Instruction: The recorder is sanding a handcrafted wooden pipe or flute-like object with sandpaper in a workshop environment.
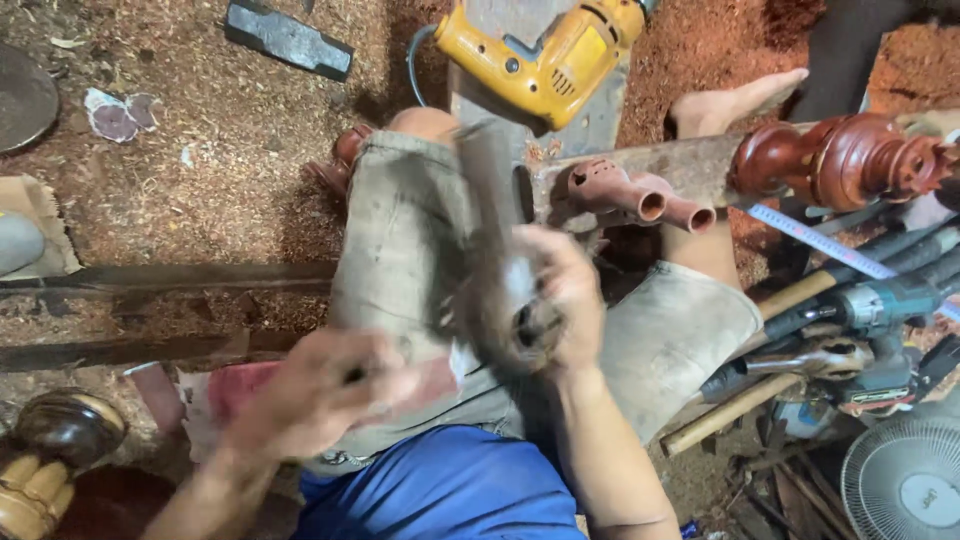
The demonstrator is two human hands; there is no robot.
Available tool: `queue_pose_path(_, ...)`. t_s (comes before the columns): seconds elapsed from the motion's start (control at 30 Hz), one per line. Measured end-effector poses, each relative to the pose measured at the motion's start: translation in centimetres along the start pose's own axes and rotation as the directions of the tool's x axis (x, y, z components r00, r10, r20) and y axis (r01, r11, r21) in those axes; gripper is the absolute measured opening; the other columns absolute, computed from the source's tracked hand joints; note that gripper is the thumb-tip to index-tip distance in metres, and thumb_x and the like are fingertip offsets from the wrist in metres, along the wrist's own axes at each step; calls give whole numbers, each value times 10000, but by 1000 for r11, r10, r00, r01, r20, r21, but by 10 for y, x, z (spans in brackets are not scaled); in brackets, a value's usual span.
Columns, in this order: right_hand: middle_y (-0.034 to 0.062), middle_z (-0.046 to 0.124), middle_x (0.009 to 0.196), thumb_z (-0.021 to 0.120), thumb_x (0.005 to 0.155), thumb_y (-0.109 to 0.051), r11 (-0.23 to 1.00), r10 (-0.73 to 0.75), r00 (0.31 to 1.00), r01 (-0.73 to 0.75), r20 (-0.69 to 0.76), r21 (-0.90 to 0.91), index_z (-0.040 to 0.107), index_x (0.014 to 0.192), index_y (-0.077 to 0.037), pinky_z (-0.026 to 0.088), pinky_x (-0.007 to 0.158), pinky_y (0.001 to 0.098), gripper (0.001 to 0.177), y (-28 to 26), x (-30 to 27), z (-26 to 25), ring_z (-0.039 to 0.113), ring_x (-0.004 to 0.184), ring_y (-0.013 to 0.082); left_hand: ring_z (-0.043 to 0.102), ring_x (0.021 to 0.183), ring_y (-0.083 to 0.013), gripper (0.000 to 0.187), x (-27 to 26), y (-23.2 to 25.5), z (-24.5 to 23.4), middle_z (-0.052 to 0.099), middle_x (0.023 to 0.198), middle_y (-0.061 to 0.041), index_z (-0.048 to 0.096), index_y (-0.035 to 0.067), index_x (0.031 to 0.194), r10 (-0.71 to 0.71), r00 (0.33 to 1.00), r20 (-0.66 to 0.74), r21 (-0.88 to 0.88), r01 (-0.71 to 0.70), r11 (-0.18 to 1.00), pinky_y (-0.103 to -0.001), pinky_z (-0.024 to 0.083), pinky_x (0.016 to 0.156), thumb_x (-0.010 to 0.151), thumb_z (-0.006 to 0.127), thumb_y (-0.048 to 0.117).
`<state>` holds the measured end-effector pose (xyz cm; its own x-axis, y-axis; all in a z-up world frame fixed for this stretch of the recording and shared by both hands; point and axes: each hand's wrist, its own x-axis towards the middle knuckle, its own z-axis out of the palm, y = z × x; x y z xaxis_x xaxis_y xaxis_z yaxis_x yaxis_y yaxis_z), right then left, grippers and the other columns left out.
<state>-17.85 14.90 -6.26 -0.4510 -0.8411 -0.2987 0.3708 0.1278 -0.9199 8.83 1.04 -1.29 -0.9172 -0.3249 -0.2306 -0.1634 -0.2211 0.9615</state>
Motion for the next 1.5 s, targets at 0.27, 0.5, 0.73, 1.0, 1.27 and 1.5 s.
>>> queue_pose_path(0.27, 147, 617, 1261, 614, 944, -405, 643, -281, 951, 87, 129, 761, 537, 1455, -110, 408, 1163, 605, 596, -83, 32, -9, 594, 1259, 337, 709, 683, -246, 362, -34, -41, -79, 801, 866, -93, 773, 141, 1134, -547, 640, -540, 299, 753, 586, -405, 590, 641, 907, 702, 415)
queue_pose_path(0.5, 129, 716, 918, 602, 936, -251, 584, -454, 885, 212, 99, 784, 559, 1111, -69, 498, 915, 477, 256, -61, 13, -18, 662, 925, 291, 779, 862, -292, 400, -99, -177, -85, 809, 985, -143, 798, 196, 1248, -874, 275, -401, 443, 893, 78, -438, 635, 845, 949, 668, 429)
queue_pose_path(0.73, 103, 689, 842, 623, 879, -206, 693, -538, 830, 333, 150, 639, 550, 1025, -89, 522, 885, 469, 201, -74, 21, -29, 664, 881, 272, 712, 1112, -302, 1181, -152, -240, -79, 701, 1271, -220, 55, 41, 1700, -878, 303, -370, 687, 725, -39, -398, 571, 990, 874, 809, 418)
queue_pose_path(1.0, 33, 582, 861, 741, 856, -362, 704, -691, 656, 513, 304, 491, 585, 887, -112, 498, 745, 351, 295, -89, 42, -34, 484, 802, 181, 716, 1088, -302, 1136, -82, -124, -63, 741, 1220, -171, 262, 198, 1654, -865, 191, -465, 609, 778, -155, -449, 573, 944, 781, 859, 610)
queue_pose_path(1.27, 33, 535, 825, 642, 993, -414, 753, -526, 837, 540, -149, 377, 567, 939, -111, 446, 714, 306, 316, -87, 24, -12, 481, 774, 161, 748, 1043, -333, 769, -46, -68, -52, 769, 1104, -172, 595, 106, 1355, -703, 424, -571, 570, 821, 33, -446, 602, 885, 801, 775, 608)
queue_pose_path(1.5, 72, 513, 865, 597, 1057, -305, 815, -511, 839, 542, -188, 203, 510, 974, -85, 410, 730, 334, 251, -101, 26, 11, 439, 760, 173, 698, 1097, -341, 675, -14, -28, -34, 696, 1268, -119, 604, 217, 1406, -538, 546, -642, 491, 832, 258, -465, 547, 905, 821, 758, 519)
